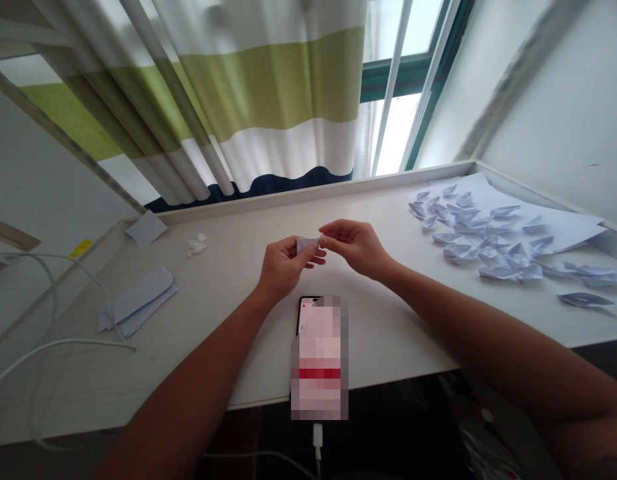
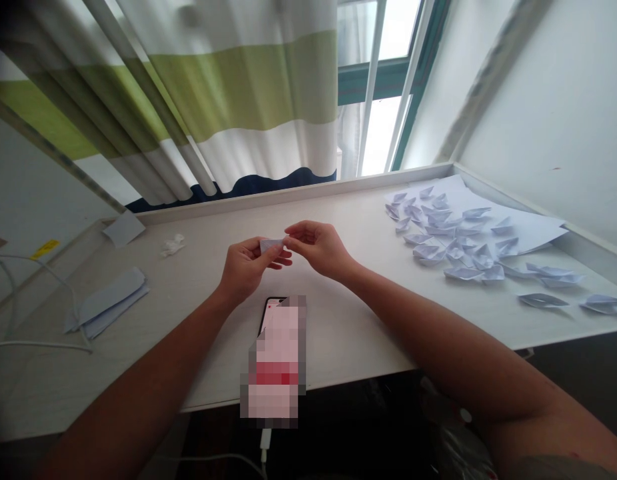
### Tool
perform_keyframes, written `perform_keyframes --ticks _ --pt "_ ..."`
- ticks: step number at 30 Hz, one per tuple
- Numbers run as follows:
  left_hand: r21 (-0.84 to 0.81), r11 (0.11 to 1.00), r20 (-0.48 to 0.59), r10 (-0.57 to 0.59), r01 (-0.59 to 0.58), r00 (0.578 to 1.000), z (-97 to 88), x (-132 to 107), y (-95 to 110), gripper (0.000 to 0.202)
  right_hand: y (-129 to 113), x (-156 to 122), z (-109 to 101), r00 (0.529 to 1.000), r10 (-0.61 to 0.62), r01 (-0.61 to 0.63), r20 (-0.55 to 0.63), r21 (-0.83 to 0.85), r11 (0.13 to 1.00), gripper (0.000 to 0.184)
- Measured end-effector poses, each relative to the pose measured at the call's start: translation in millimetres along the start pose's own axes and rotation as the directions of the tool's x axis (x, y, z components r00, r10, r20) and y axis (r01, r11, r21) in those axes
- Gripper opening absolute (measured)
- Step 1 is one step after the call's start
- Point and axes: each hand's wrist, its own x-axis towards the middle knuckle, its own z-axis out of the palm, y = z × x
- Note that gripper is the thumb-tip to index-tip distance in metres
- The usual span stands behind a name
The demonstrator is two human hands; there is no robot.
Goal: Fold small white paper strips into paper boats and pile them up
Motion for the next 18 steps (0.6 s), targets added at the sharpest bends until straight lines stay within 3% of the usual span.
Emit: perform_keyframes --ticks 5,8,11,15,18 --pt "-0.038 0.999 0.015 -0.032 0.033 0.999 -1.0 -1.1 2.6 0.037 1.1 -2.6 1.9 0.996 -0.089 0.089 -0.008 -0.027 0.996 0.026" --pt "-0.065 0.997 0.026 -0.032 0.033 0.999 -2.4 -1.2 4.1 0.037 -1.9 -4.6 0.9 0.983 -0.185 0.182 -0.007 -0.136 0.974 0.019" --pt "-0.107 0.993 0.048 -0.046 0.051 0.998 -3.8 -0.7 4.9 0.036 -6.7 -4.7 -4.5 0.950 -0.302 0.313 0.084 -0.279 0.908 0.012" --pt "-0.122 0.985 0.106 -0.110 0.123 0.988 -5.0 0.8 4.0 0.039 -8.0 -1.3 -14.1 0.903 -0.375 0.428 0.209 -0.396 0.812 0.019" --pt "0.036 0.999 0.031 -0.027 0.026 0.999 -6.8 2.2 2.8 0.048 -4.4 3.1 -19.9 0.876 -0.377 0.481 0.301 -0.492 0.726 0.023"
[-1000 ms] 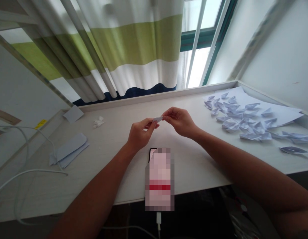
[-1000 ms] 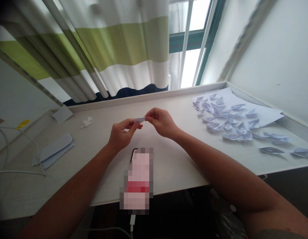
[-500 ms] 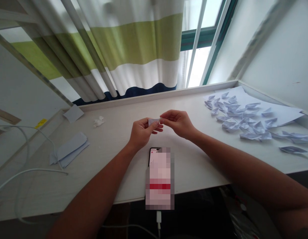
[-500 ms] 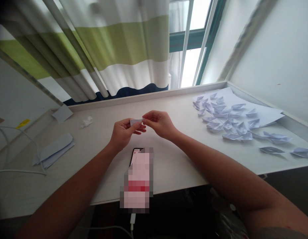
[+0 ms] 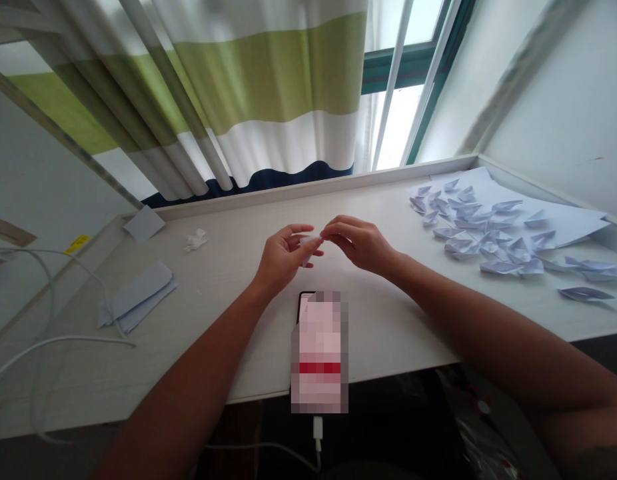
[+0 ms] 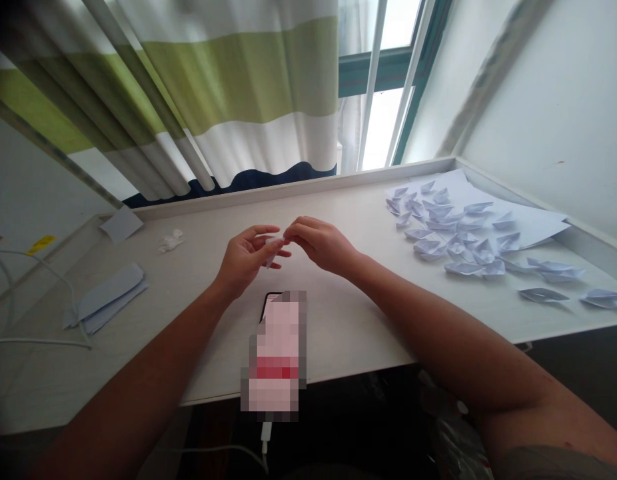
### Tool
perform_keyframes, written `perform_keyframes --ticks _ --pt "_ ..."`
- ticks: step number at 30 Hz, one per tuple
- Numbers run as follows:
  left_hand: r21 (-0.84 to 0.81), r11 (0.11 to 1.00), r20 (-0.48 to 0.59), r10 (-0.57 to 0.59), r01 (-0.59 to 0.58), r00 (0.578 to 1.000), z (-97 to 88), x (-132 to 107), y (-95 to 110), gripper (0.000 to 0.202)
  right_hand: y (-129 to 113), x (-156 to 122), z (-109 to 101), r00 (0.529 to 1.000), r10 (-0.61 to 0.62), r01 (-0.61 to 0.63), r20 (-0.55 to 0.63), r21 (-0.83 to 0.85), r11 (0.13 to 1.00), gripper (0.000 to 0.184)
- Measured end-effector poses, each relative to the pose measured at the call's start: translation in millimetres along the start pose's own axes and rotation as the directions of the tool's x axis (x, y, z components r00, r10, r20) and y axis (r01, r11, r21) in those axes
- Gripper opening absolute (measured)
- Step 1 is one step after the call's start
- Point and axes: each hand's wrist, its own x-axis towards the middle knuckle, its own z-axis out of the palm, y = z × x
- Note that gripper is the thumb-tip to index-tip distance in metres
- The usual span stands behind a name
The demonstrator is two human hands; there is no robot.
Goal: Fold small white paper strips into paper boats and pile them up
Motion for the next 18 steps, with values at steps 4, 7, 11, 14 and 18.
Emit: perform_keyframes --ticks 4,7,11,14,18 --pt "0.322 0.933 -0.034 0.180 -0.159 0.983 -3.6 1.4 -0.6 0.041 6.6 1.4 -1.6 0.993 -0.044 0.057 0.109 -0.112 0.992 0.020" --pt "0.346 0.925 -0.007 0.173 -0.160 0.985 -5.2 2.5 -2.1 0.034 4.3 0.6 0.2 0.996 0.012 -0.004 0.094 -0.087 0.996 0.015" --pt "0.247 0.961 -0.067 0.143 -0.123 0.987 -4.9 3.8 -6.8 0.035 -2.7 -3.0 10.2 0.971 0.232 -0.223 -0.054 0.131 0.966 0.027" --pt "0.182 0.980 -0.069 0.096 -0.082 0.993 -4.1 4.1 -9.6 0.039 -3.1 -4.6 19.1 0.927 0.375 -0.349 0.013 0.398 0.849 0.034" --pt "0.094 0.993 -0.020 0.072 -0.069 0.997 -3.0 4.3 -9.7 0.045 1.2 -3.3 23.4 0.911 0.403 -0.378 0.092 0.576 0.725 0.036"
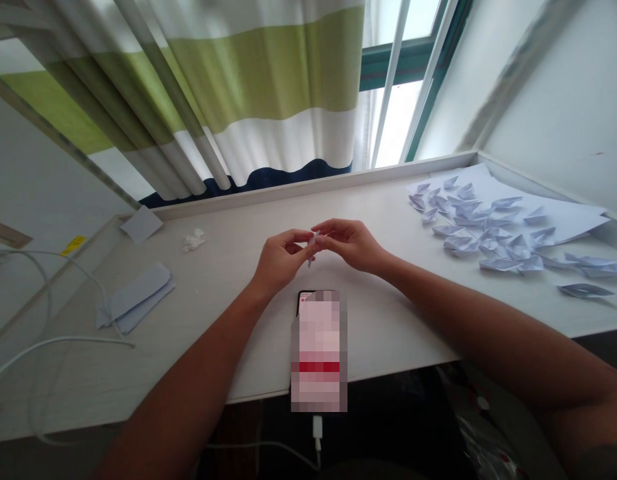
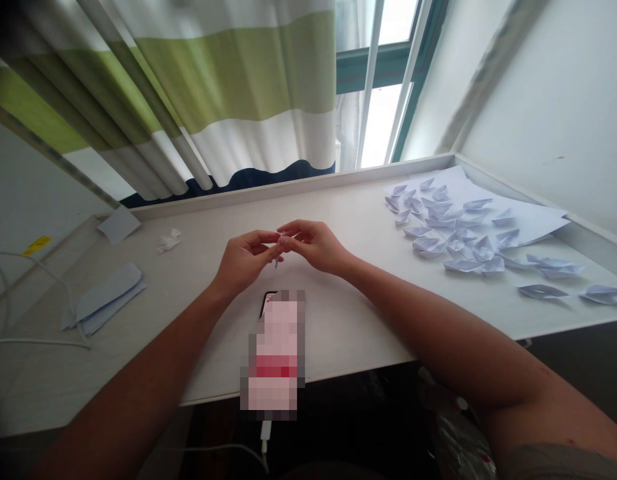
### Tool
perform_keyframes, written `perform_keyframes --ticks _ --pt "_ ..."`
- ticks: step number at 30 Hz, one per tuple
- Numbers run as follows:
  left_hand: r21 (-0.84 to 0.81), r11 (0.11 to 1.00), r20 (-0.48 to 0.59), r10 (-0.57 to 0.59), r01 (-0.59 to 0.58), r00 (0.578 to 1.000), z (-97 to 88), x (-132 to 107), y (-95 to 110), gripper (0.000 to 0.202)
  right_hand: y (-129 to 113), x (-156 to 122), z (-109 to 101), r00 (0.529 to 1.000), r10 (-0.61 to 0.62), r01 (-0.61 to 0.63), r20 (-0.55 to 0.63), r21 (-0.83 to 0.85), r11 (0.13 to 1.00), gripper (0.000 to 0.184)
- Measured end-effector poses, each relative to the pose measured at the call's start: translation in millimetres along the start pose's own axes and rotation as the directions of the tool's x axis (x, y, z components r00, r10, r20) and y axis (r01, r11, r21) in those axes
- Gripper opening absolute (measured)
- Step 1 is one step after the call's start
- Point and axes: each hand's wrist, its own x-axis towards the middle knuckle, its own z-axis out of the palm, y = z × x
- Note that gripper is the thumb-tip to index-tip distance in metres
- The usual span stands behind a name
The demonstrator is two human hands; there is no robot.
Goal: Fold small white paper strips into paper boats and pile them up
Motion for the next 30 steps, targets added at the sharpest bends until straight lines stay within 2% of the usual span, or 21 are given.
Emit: perform_keyframes --ticks 5,11,21,30 --pt "-0.061 0.998 0.061 0.001 0.003 0.998 0.8 0.1 3.0 0.042 -3.8 2.3 -2.2 0.999 -0.003 0.006 -0.049 0.057 0.998 0.032" --pt "-0.072 0.997 0.078 0.016 -0.010 0.997 0.3 -0.5 3.6 0.042 -6.5 1.6 -1.2 0.999 -0.010 0.013 -0.035 0.080 0.997 0.031" --pt "-0.123 0.992 0.091 -0.002 0.014 0.996 0.0 0.7 3.9 0.043 -6.8 2.0 -5.3 0.998 0.025 -0.024 -0.055 0.022 0.999 0.031" --pt "-0.141 0.989 0.114 -0.018 0.034 0.993 -2.0 0.3 6.5 0.044 -10.4 1.7 -9.0 1.000 0.019 -0.019 -0.001 0.013 1.000 0.025"
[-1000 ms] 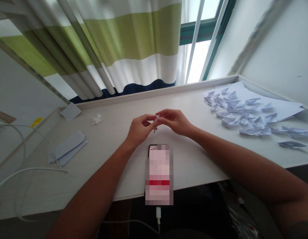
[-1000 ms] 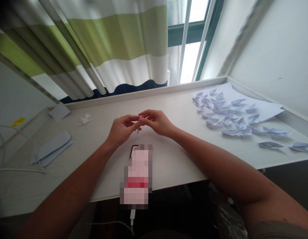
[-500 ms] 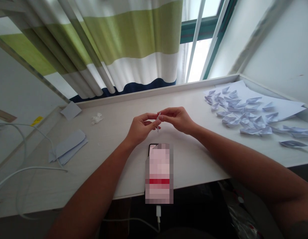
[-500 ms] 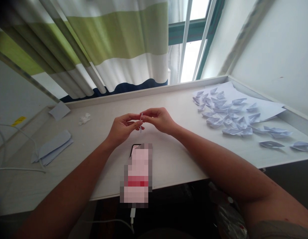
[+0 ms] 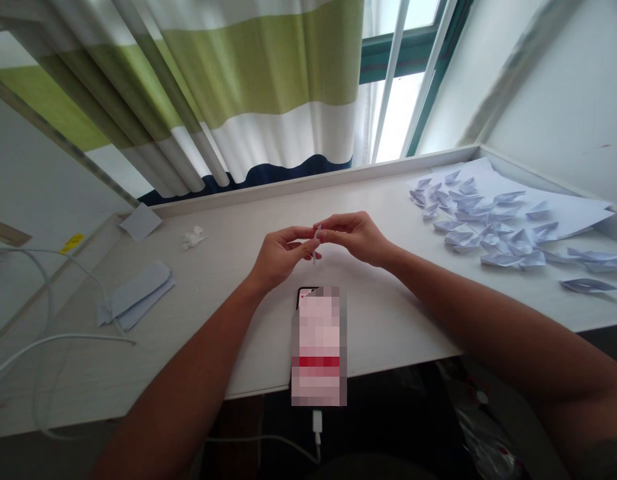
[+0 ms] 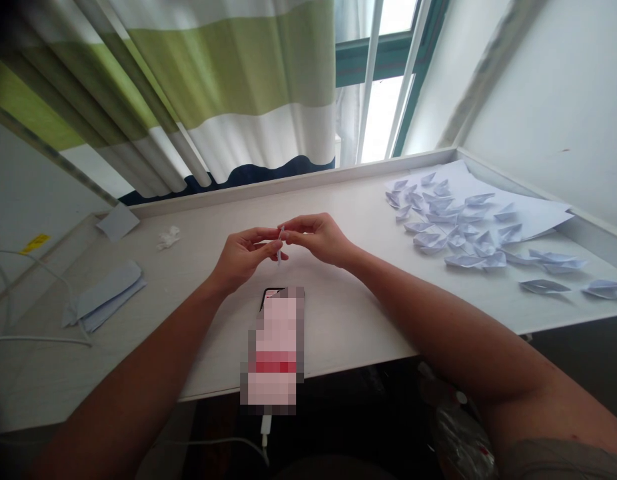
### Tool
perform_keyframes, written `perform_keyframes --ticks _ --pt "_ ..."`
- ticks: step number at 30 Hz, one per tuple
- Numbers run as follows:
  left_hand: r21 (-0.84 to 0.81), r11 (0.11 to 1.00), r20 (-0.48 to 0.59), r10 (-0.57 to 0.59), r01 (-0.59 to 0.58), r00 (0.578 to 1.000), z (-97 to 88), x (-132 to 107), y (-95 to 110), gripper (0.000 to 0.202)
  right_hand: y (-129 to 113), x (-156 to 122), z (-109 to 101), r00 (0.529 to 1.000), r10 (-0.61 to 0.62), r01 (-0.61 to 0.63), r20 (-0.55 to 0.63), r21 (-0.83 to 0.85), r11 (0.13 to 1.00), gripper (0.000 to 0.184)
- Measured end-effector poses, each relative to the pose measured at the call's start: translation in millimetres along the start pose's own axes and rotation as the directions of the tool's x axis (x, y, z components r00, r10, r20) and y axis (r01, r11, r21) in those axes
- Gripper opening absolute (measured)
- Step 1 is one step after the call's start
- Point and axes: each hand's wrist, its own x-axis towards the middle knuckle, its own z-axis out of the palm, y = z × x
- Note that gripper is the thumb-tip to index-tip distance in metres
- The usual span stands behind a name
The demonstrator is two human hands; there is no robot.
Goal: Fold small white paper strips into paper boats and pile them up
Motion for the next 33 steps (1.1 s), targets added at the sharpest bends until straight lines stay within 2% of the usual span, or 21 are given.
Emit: perform_keyframes --ticks 7,11,15,17,21,23,29,33 --pt "0.013 1.000 -0.003 -0.016 0.016 1.000 0.8 -0.3 0.3 0.046 -3.8 -1.6 4.6 0.996 -0.073 0.067 -0.045 -0.113 0.991 0.015" --pt "-0.001 1.000 -0.011 0.003 -0.003 1.000 3.2 -1.1 -0.1 0.048 -4.0 -4.4 11.4 0.995 -0.061 0.049 -0.073 -0.151 0.987 0.021" --pt "-0.019 1.000 -0.012 0.022 -0.022 1.000 3.3 -1.3 -0.4 0.046 -1.4 -4.1 10.5 0.999 -0.039 0.036 -0.034 -0.105 0.994 0.031" --pt "-0.017 1.000 -0.004 0.022 -0.022 1.000 3.0 -1.2 -0.9 0.046 -0.6 -3.6 8.7 0.999 -0.042 0.039 -0.022 -0.121 0.992 0.030" --pt "0.033 0.999 -0.008 0.012 -0.012 1.000 2.8 -1.3 -4.9 0.044 -0.9 -4.7 9.3 0.996 -0.081 0.071 -0.029 -0.260 0.963 0.019" --pt "0.084 0.996 -0.009 0.024 -0.023 1.000 2.5 -1.6 -7.7 0.045 -0.8 -5.7 11.3 0.997 -0.069 0.055 -0.033 -0.305 0.951 0.021" --pt "0.151 0.987 0.005 0.055 -0.055 0.998 2.0 -2.4 -9.8 0.043 0.6 -6.8 15.0 0.999 0.002 -0.017 -0.050 -0.297 0.955 0.029" --pt "0.157 0.985 0.012 0.076 -0.077 0.997 3.9 -3.6 -6.0 0.043 -2.9 -7.7 16.0 0.998 -0.045 0.027 -0.046 -0.338 0.941 0.023"
